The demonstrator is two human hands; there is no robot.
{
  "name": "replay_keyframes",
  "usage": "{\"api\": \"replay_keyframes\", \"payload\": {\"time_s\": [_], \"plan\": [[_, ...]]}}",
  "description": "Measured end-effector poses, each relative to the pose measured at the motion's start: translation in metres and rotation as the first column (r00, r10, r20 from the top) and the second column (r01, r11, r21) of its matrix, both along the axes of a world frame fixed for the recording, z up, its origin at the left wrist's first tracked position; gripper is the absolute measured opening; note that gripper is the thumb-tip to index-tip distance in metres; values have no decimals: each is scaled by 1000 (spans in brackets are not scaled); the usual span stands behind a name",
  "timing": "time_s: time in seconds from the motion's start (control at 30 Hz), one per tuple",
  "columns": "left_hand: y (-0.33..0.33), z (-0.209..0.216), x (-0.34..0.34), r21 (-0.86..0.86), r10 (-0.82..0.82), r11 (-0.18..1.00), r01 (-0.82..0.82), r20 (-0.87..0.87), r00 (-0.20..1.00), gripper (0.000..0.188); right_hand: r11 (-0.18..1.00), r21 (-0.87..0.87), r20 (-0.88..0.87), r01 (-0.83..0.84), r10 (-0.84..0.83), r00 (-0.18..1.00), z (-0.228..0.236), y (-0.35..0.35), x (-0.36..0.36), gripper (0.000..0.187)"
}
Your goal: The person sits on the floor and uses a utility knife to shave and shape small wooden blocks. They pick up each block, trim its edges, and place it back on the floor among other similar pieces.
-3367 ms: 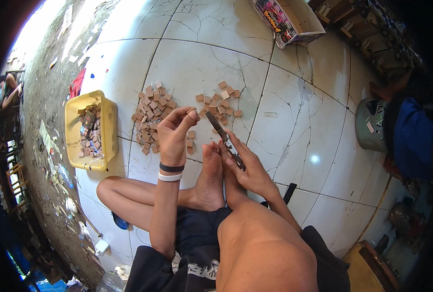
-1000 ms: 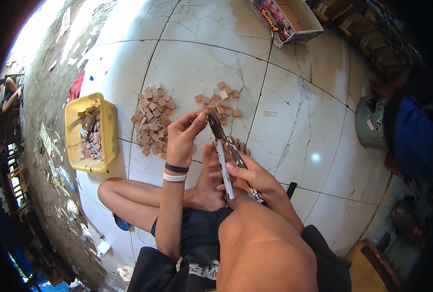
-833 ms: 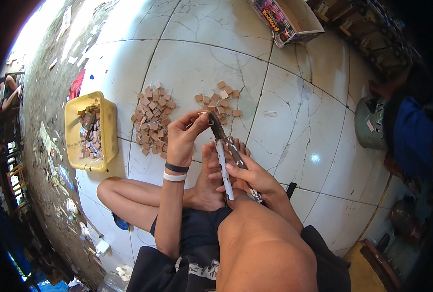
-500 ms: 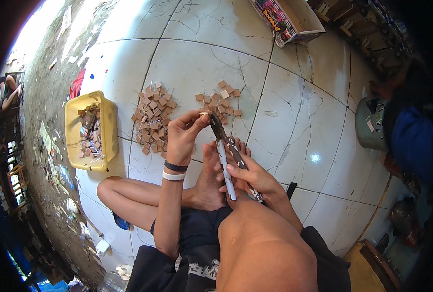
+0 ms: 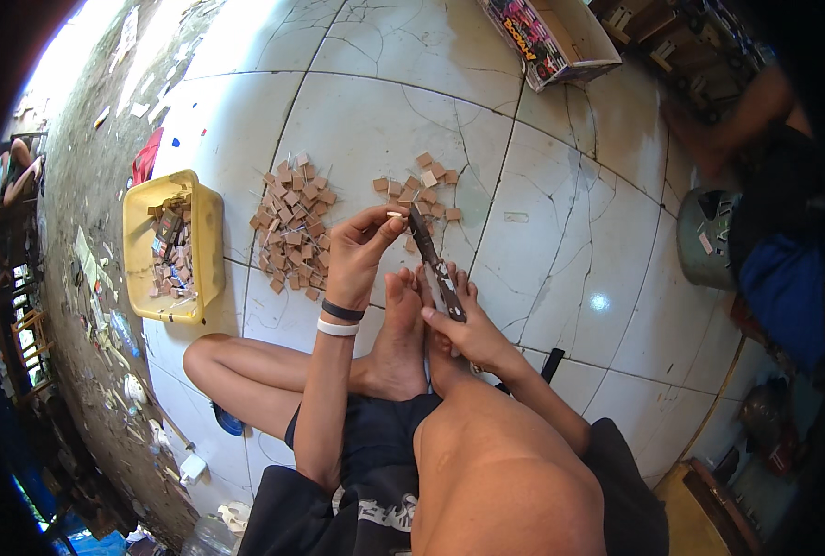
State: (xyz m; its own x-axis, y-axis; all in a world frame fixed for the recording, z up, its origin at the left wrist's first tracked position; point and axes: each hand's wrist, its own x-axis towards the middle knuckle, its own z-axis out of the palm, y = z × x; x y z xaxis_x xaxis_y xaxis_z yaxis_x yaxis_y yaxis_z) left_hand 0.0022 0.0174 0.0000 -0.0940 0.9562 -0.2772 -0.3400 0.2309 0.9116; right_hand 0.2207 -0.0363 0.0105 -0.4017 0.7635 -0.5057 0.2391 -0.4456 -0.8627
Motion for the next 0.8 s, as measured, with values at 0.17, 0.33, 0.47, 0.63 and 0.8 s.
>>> {"api": "replay_keyframes", "payload": {"time_s": [0.17,0.33,0.47,0.63,0.8], "plan": [[-1,-2,5,-16,23,1000,-23,-30,999,26,999,-7,379,-46,45,925,-9,8,5,56],[5,-6,13,-78,19,996,-39,-246,969,35,985,79,329,156,-173,928,-9,9,13,54],[6,-20,13,-17,68,994,-107,-677,733,38,967,140,277,212,-244,930,-13,11,20,51],[-12,-25,-23,105,132,984,-145,-973,190,28,979,92,298,184,-204,933,-15,14,28,41],[-22,-28,-52,-106,-100,986,-130,-994,53,31,983,80,239,166,-181,954,-15,19,21,34]]}}
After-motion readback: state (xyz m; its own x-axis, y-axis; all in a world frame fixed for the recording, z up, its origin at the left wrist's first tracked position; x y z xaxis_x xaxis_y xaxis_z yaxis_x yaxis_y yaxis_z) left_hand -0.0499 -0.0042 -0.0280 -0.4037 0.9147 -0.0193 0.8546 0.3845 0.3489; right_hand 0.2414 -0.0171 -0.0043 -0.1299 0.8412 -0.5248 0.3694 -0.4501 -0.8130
